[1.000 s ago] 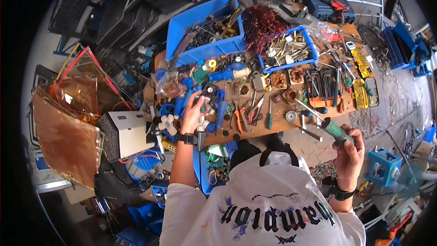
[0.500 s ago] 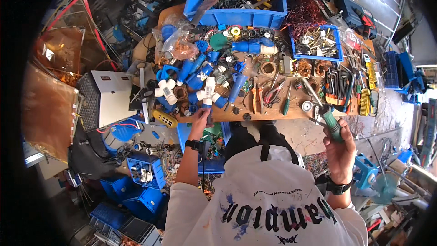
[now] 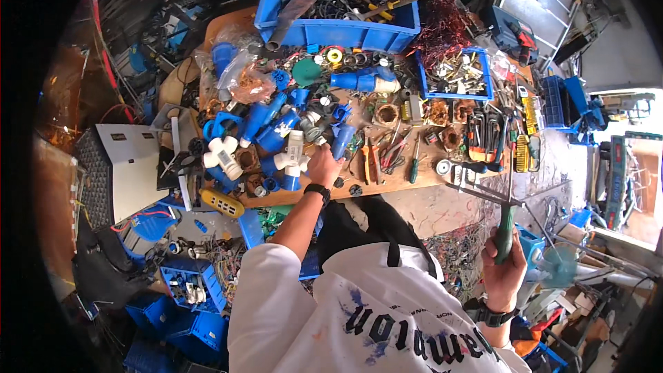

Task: The person uses a screwdriver to unscrew and open a black electrical plug, then places it into a blue plastic pipe fitting. They subsequently pick up a black electrical box and use the screwdriver to manipulate its internal components.

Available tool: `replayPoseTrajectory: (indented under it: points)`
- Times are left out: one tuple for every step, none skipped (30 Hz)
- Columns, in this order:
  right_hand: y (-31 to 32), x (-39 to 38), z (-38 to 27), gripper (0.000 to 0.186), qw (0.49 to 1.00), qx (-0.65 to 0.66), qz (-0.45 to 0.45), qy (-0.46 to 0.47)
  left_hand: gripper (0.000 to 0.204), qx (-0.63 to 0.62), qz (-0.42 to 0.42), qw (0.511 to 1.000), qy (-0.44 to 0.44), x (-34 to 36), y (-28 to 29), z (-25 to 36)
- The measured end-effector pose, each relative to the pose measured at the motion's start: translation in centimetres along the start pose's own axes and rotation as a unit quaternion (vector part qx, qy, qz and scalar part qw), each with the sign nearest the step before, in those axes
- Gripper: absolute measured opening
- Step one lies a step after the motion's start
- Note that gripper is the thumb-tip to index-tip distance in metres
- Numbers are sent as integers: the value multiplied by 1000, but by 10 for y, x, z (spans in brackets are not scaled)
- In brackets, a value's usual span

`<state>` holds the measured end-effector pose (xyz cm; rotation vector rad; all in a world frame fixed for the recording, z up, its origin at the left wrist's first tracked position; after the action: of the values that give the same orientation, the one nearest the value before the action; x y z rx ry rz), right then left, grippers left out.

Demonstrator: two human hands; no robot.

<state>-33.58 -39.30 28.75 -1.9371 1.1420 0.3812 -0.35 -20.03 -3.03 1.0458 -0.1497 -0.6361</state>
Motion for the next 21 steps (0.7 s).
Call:
replayPoseTrajectory:
  points:
    - [8,-1,-3,30,1000,-6,16,3,48,19,5,1000,-10,6,-6,3]
    - [12,0,-6,29,1000,-11,14,5,48,38,11,999,-19,11,-12,6]
    - [15,2,-8,29,1000,-11,12,6,50,45,-3,999,-5,17,-20,3]
    - [16,4,-10,28,1000,-11,9,7,50,55,-3,998,-8,19,-25,3]
    - [17,5,-15,27,1000,-11,12,11,49,64,-2,998,-9,18,-31,3]
    - [19,6,-19,26,1000,-6,8,15,49,77,-1,997,-14,19,-31,5]
    - [21,7,-23,26,1000,-1,4,18,47,86,-21,996,-11,19,-32,6]
    - [24,8,-27,26,1000,3,-1,21,42,77,-21,997,10,20,-35,-1]
    - [25,9,-32,27,1000,3,-5,23,42,75,-31,996,30,20,-33,-3]
    - [26,11,-36,27,1000,1,-8,24,43,74,-41,995,52,19,-32,-3]
    - [27,14,-41,27,1000,-1,-12,25,44,54,-34,996,55,17,-29,2]
    - [26,17,-45,28,999,-2,-22,27,46,37,-24,997,56,16,-17,8]
    - [26,19,-49,29,999,-4,-32,28,48,20,-15,998,58,13,-9,12]
    - [25,22,-53,29,999,-7,-43,29,56,-15,1,999,43,7,-8,13]
    - [27,26,-54,32,999,11,-31,22,58,-32,39,999,20,0,6,19]
    - [22,30,-56,32,999,2,-46,20,60,-52,73,996,-7,-4,26,37]
    - [17,34,-59,33,998,-8,-62,18,60,-96,97,990,-37,-10,46,56]
    - [9,40,-60,34,996,-20,-85,9,54,-170,121,976,-66,-17,62,62]
    - [3,44,-58,35,996,-10,-92,1,52,-187,137,969,-87,-20,87,82]
    - [-3,47,-58,34,994,-13,-110,-3,50,-203,153,961,-107,-25,111,102]
    - [-9,50,-57,34,992,-18,-128,-10,47,-194,173,959,-110,-30,123,106]
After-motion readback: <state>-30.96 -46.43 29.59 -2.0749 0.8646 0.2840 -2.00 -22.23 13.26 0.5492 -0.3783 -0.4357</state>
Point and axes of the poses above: each hand's wrist, its own x-axis towards the middle knuckle, its own y-axis out of the back of the hand, z = x × y, the point moved 10 cm from there along x, towards the middle knuckle, and after that the axes turned 10 degrees about -y, right-handed, at the moved point
